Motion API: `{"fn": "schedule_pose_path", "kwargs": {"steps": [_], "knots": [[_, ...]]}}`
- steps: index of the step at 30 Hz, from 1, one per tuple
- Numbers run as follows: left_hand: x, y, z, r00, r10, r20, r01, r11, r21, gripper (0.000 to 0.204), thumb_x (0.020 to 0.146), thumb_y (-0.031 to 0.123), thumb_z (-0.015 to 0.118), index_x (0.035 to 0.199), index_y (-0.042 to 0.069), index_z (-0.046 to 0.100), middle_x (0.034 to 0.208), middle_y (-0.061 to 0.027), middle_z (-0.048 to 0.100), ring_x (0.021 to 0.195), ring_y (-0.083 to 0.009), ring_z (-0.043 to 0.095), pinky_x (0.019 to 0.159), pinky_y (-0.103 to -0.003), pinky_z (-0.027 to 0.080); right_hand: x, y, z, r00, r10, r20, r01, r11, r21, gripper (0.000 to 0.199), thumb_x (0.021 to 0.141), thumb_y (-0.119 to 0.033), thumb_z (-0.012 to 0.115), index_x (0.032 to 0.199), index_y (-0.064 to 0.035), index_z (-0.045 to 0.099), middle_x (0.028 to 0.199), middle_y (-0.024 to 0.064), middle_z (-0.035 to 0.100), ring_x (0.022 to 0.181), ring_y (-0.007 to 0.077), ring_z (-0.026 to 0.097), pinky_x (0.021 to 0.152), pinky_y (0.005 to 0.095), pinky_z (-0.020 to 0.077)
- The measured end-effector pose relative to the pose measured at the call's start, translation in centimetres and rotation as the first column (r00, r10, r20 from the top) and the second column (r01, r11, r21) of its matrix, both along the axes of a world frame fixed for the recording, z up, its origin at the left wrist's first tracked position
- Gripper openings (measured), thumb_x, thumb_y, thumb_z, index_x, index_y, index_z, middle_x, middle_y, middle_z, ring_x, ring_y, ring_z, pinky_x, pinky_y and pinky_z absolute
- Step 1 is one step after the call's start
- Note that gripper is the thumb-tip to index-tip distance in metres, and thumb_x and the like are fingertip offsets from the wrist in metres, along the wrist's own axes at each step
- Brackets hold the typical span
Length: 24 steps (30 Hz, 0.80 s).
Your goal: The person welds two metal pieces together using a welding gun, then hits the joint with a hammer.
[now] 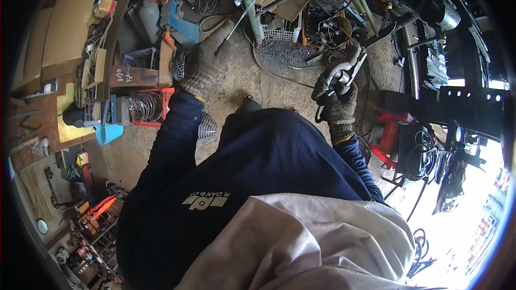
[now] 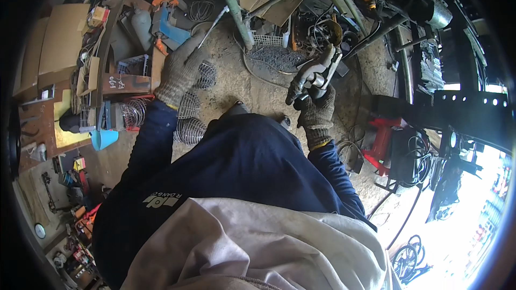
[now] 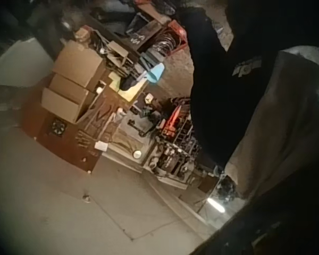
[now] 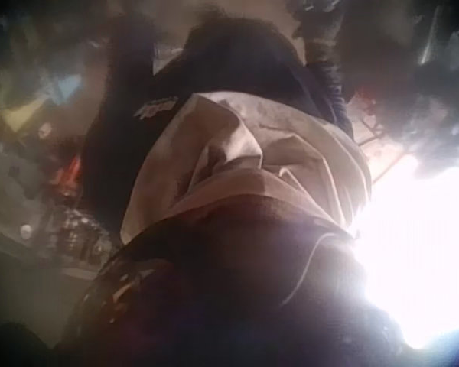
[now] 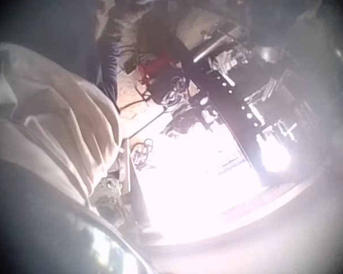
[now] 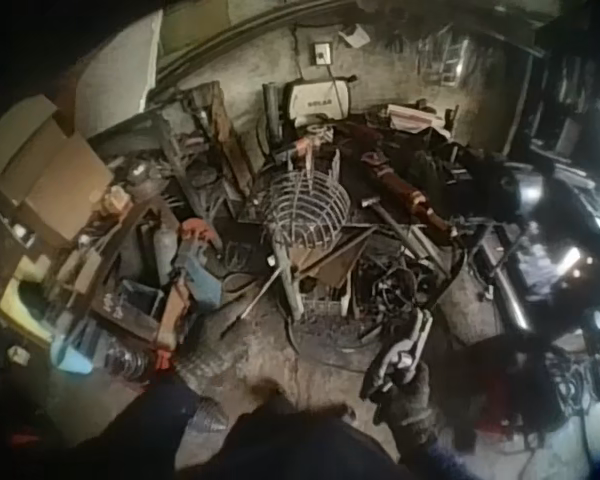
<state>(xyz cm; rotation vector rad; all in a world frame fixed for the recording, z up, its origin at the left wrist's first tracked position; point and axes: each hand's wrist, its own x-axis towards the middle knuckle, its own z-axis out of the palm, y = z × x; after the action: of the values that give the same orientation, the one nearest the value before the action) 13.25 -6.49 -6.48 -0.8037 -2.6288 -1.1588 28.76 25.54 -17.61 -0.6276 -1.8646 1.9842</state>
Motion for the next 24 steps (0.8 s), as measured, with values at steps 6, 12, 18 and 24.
{"fn": "schedule_pose_path", "kwargs": {"steps": [6,12,18,24], "knots": [[-5.9,1.0,2.3,0.997,-0.004,0.072,0.021,0.973,-0.232,0.037,0.092,0.021,0.06,0.126,0.005,0.06,0.123,-0.0168,0.065,0.114,-0.0293,0.063,0.095,-0.034,0.049,-0.6,-2.2,-0.3,0.996,-0.06,-0.062,0.053,0.992,-0.116,0.05,0.083,-0.007,0.073,0.126,-0.0057,0.047,0.105,0.009,0.062,0.079,0.0158,0.064,0.064,0.0292,0.0543],[-12.7,1.3,5.0,0.992,-0.101,-0.073,0.056,0.885,-0.462,0.034,0.091,0.021,0.059,0.122,0.008,0.063,0.118,-0.0161,0.066,0.108,-0.0327,0.064,0.09,-0.038,0.052,-2.3,-4.3,-1.8,0.991,-0.096,-0.093,0.069,0.962,-0.264,0.05,0.084,-0.007,0.072,0.127,-0.0054,0.045,0.112,0.0098,0.06,0.091,0.0175,0.063,0.076,0.0311,0.0543],[-18.6,3.0,6.8,0.938,-0.344,-0.045,0.225,0.703,-0.675,0.032,0.091,0.023,0.058,0.119,0.011,0.065,0.108,-0.0134,0.069,0.099,-0.0347,0.065,0.086,-0.043,0.053,-3.6,-7.3,-1.2,0.976,-0.215,-0.013,0.211,0.965,-0.156,0.053,0.083,-0.007,0.074,0.127,-0.0054,0.044,0.12,0.0099,0.057,0.108,0.0204,0.061,0.09,0.0327,0.0517],[-21.2,6.2,9.1,0.922,-0.384,-0.039,0.181,0.52,-0.835,0.031,0.091,0.028,0.059,0.117,0.014,0.066,0.106,-0.0122,0.069,0.098,-0.0336,0.064,0.087,-0.045,0.051,-4.8,-8.5,0.5,0.973,-0.23,0.004,0.227,0.958,-0.177,0.055,0.083,-0.003,0.072,0.13,-0.0042,0.043,0.121,0.0113,0.057,0.111,0.022,0.06,0.092,0.0335,0.0513]]}}
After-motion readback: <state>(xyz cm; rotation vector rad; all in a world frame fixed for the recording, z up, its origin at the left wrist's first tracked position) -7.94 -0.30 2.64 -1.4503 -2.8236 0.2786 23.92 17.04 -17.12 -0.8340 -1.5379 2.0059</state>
